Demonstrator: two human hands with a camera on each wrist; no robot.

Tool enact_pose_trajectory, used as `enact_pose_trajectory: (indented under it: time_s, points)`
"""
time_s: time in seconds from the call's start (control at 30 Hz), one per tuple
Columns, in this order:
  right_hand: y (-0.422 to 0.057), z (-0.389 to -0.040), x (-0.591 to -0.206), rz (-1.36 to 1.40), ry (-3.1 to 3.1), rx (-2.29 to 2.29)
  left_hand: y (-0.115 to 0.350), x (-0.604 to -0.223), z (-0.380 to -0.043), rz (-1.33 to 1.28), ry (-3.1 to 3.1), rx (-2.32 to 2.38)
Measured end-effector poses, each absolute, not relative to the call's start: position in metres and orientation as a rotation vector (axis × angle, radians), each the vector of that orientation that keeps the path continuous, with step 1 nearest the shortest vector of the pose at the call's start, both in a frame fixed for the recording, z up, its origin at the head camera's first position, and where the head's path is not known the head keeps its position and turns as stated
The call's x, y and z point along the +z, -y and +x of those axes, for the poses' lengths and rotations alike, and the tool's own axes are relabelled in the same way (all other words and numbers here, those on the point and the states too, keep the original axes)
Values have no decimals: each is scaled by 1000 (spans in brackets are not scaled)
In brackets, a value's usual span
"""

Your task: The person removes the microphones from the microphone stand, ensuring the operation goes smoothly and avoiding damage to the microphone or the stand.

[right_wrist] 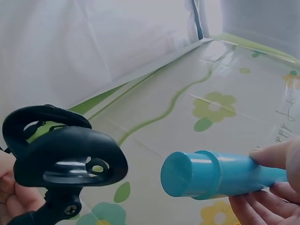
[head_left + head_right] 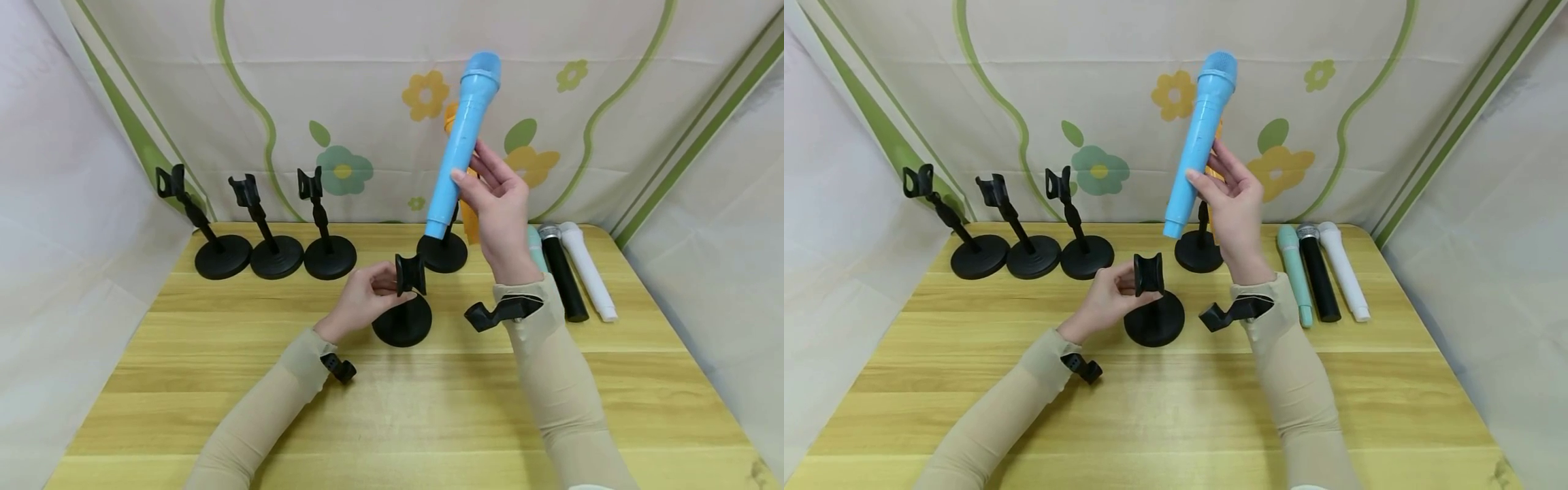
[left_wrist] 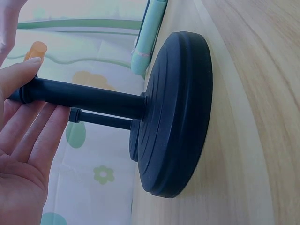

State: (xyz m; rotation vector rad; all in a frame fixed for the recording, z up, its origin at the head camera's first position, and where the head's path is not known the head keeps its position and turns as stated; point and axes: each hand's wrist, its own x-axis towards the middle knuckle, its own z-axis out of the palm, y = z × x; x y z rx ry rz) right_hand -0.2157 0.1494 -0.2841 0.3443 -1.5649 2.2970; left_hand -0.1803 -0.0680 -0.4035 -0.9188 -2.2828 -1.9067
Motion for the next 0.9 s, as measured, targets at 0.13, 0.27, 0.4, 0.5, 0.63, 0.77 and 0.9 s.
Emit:
enact_pose_trajectory:
  time_s: [0.13, 0.27, 0.4, 0.5, 0.63, 0.77, 0.9]
  points:
    - [-154, -215, -284, 326, 1549, 2305, 68, -403, -180, -910, 2289, -1913]
    - [-160, -214, -284, 323, 1535, 2315, 68, -403, -180, -915, 2285, -1919]
    - [-165, -212, -285, 323, 1544, 2304, 68, -404, -180, -919, 2280, -1917]
    - [-168, -210, -285, 319, 1544, 2300, 68, -405, -180, -921, 2278, -1911]
    - [-173, -209, -287, 307, 1525, 2308, 68, -405, -180, -928, 2277, -1902]
    - [-178, -208, -289, 278, 1496, 2322, 68, -404, -179, -922, 2280, -1906]
    - [-185, -206, -290, 262, 1481, 2321, 68, -404, -180, -908, 2286, -1914]
